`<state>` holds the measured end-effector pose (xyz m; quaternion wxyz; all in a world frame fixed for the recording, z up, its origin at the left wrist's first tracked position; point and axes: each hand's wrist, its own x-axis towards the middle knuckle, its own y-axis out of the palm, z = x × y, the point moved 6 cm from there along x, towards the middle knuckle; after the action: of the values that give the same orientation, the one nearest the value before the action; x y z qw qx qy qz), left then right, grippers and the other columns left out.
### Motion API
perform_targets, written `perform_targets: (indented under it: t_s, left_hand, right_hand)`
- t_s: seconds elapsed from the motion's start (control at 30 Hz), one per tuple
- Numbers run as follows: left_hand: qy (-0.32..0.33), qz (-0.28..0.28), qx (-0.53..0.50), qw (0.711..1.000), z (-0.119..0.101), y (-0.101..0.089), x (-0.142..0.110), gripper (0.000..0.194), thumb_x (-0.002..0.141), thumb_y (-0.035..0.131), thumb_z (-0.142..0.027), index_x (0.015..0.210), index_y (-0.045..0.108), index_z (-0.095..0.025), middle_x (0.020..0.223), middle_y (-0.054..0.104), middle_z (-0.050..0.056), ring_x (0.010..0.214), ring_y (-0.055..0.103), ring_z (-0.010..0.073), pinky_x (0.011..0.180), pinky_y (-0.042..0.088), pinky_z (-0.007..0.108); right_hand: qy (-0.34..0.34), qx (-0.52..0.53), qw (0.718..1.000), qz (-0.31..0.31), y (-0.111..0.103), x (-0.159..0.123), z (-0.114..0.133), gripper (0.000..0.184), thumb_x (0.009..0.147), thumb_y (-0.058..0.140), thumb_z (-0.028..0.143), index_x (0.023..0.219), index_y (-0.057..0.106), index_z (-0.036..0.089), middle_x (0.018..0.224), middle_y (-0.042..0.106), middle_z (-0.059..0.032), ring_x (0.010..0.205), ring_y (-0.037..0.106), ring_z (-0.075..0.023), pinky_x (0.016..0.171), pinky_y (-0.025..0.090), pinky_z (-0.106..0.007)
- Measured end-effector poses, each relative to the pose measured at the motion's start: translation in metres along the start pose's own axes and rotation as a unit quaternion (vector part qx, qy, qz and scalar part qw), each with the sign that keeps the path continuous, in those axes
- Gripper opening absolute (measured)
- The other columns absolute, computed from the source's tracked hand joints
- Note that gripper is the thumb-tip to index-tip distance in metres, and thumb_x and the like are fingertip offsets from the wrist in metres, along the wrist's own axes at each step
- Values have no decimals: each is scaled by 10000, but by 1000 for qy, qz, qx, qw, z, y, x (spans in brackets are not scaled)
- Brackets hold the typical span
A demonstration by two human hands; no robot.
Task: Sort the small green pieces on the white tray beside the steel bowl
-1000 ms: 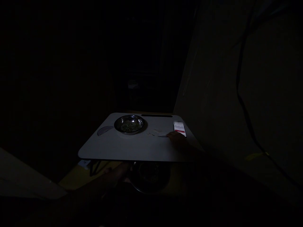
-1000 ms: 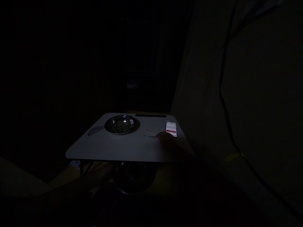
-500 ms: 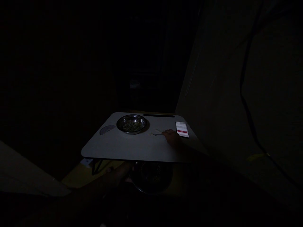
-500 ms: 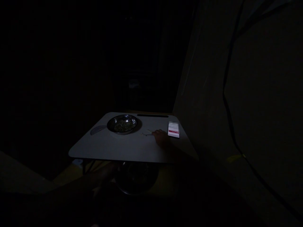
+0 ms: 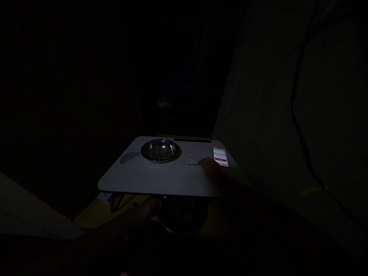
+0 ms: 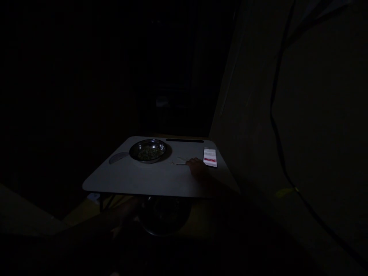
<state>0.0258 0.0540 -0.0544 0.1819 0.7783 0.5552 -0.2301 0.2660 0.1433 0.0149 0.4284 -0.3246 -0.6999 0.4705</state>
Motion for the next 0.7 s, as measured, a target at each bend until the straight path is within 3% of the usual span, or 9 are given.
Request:
perform_targets:
  t_s: [0.2,0.37,0.47,0.7]
  left_hand:
    - [-9,-32,1,999,4,-6,4,99,588,441,-228,628,484,-149,499,500,4,470,490,129,502,423,279]
    - [18,12,-6,1000,0,0,1,120,583,469,-262,644,481,-159,552,526,11,518,513,147,524,427,292]
    - [22,-13,-4,1000,-6,0,-6,178,580,488,-317,662,493,-159,580,540,18,543,524,156,522,422,285]
    - [0,0,4,1000,-7,3,-9,178,570,492,-320,638,489,-155,523,522,2,501,507,142,509,408,275]
  right_hand:
    - [-16,-10,1000,-5,-3,-9,2,346,744,325,49,1015,516,148,1010,533,-77,907,452,-163,789,326,-274]
    - [-17,-23,1000,-9,0,-15,1,333,753,322,55,1008,519,140,1000,539,-81,888,466,-161,788,334,-282]
    - [-18,-30,999,-12,1,-17,-1,334,754,320,54,1013,512,139,1002,537,-81,887,468,-161,786,338,-284]
    - [-2,-33,999,12,0,-13,-1,328,766,302,65,1012,507,136,982,532,-87,886,469,-164,752,354,-271]
